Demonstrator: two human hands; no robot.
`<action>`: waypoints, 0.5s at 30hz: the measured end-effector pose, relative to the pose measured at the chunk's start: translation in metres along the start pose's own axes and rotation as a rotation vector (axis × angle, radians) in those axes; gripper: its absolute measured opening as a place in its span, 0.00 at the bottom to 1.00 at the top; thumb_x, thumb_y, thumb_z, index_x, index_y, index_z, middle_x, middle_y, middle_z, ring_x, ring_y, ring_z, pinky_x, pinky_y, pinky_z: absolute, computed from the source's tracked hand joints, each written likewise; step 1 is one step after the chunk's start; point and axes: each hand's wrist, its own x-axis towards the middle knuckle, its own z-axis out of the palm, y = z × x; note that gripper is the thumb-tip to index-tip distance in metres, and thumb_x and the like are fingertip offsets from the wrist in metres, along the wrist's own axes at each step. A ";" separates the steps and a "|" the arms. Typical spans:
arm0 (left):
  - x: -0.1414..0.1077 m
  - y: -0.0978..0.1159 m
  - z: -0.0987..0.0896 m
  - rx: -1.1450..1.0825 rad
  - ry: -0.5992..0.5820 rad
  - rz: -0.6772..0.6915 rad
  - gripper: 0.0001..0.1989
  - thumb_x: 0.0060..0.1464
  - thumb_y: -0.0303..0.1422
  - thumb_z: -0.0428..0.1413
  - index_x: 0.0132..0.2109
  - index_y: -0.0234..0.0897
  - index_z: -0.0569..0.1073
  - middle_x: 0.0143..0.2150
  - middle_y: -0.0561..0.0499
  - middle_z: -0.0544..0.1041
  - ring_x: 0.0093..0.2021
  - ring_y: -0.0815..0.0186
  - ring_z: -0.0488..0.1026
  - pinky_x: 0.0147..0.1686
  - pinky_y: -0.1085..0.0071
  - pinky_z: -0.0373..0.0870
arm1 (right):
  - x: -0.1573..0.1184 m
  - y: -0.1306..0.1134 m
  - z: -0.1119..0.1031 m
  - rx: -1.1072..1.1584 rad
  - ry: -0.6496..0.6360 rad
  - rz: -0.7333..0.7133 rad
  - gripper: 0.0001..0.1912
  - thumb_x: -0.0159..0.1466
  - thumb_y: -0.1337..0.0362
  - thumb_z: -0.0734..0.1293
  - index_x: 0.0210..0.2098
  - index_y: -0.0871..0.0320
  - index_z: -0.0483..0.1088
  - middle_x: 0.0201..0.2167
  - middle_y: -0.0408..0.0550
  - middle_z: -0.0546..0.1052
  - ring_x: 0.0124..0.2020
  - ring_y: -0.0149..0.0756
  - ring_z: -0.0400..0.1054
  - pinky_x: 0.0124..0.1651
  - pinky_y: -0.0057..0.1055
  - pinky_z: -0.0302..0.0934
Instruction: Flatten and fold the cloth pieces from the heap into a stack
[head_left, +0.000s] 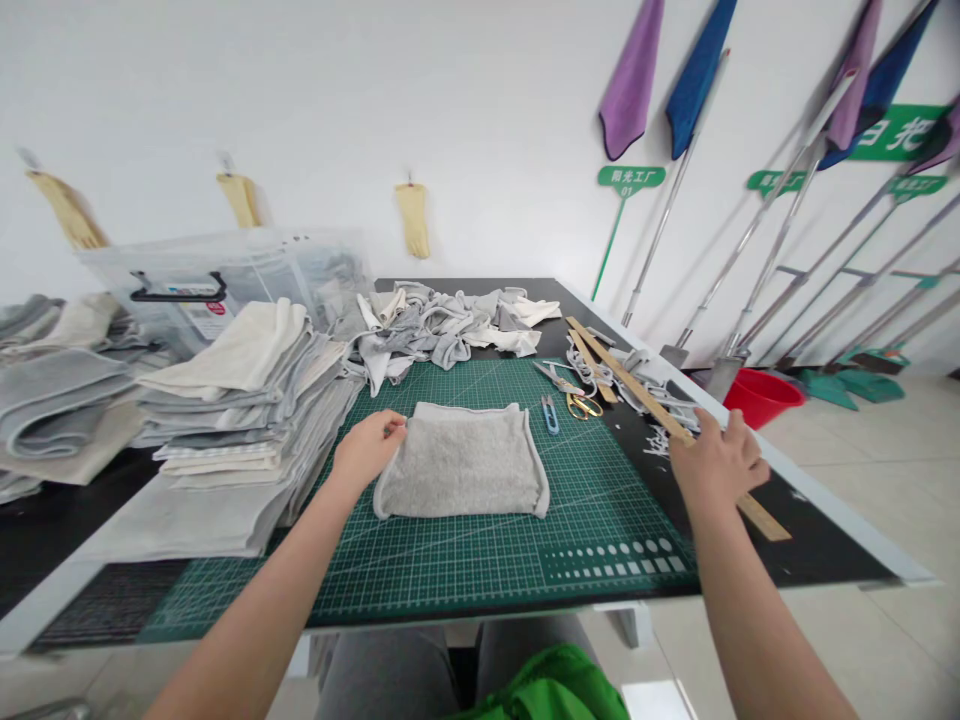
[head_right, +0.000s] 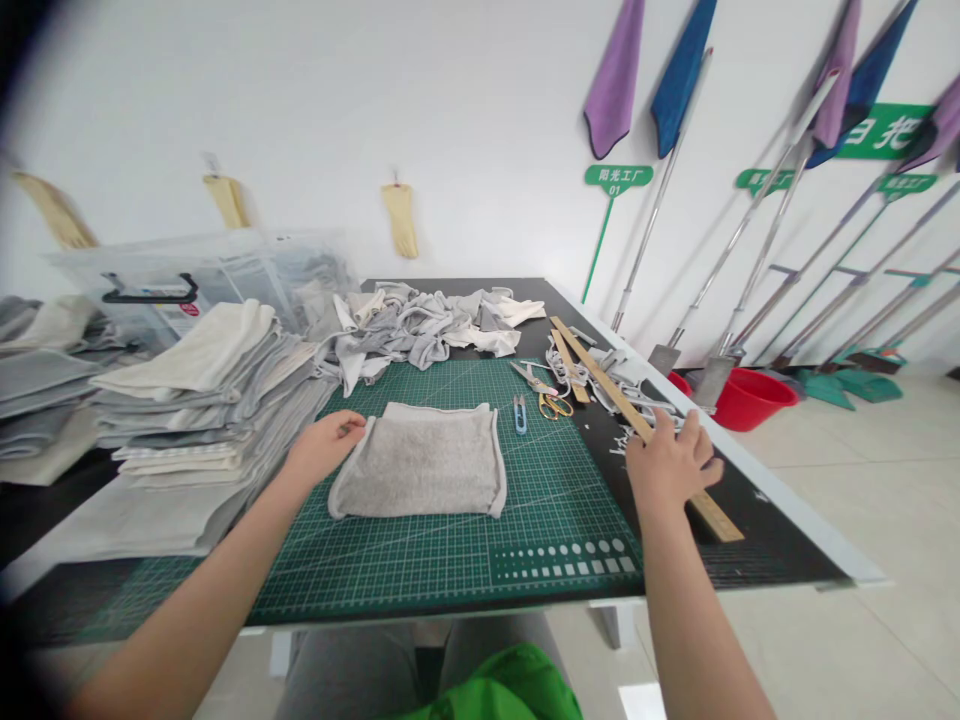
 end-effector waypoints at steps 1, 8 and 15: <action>0.002 -0.009 0.000 0.063 -0.047 -0.068 0.14 0.45 0.41 0.45 0.37 0.42 0.67 0.35 0.51 0.72 0.35 0.64 0.68 0.33 0.70 0.61 | -0.002 -0.002 0.000 -0.042 0.003 0.007 0.22 0.52 0.61 0.58 0.47 0.55 0.59 0.54 0.57 0.50 0.53 0.51 0.44 0.45 0.52 0.42; 0.020 -0.016 0.021 -0.023 -0.152 -0.333 0.20 0.34 0.50 0.50 0.26 0.37 0.68 0.33 0.42 0.72 0.41 0.51 0.66 0.36 0.60 0.58 | -0.048 -0.058 -0.008 0.077 -0.397 -0.235 0.24 0.55 0.53 0.55 0.50 0.51 0.54 0.55 0.52 0.51 0.54 0.48 0.42 0.46 0.59 0.33; 0.024 0.004 0.044 -0.515 -0.230 -0.370 0.06 0.30 0.30 0.55 0.19 0.34 0.65 0.23 0.51 0.71 0.36 0.59 0.68 0.32 0.70 0.62 | -0.125 -0.126 -0.034 0.318 -0.948 -0.852 0.29 0.51 0.48 0.57 0.52 0.45 0.51 0.55 0.45 0.52 0.56 0.50 0.38 0.49 0.55 0.35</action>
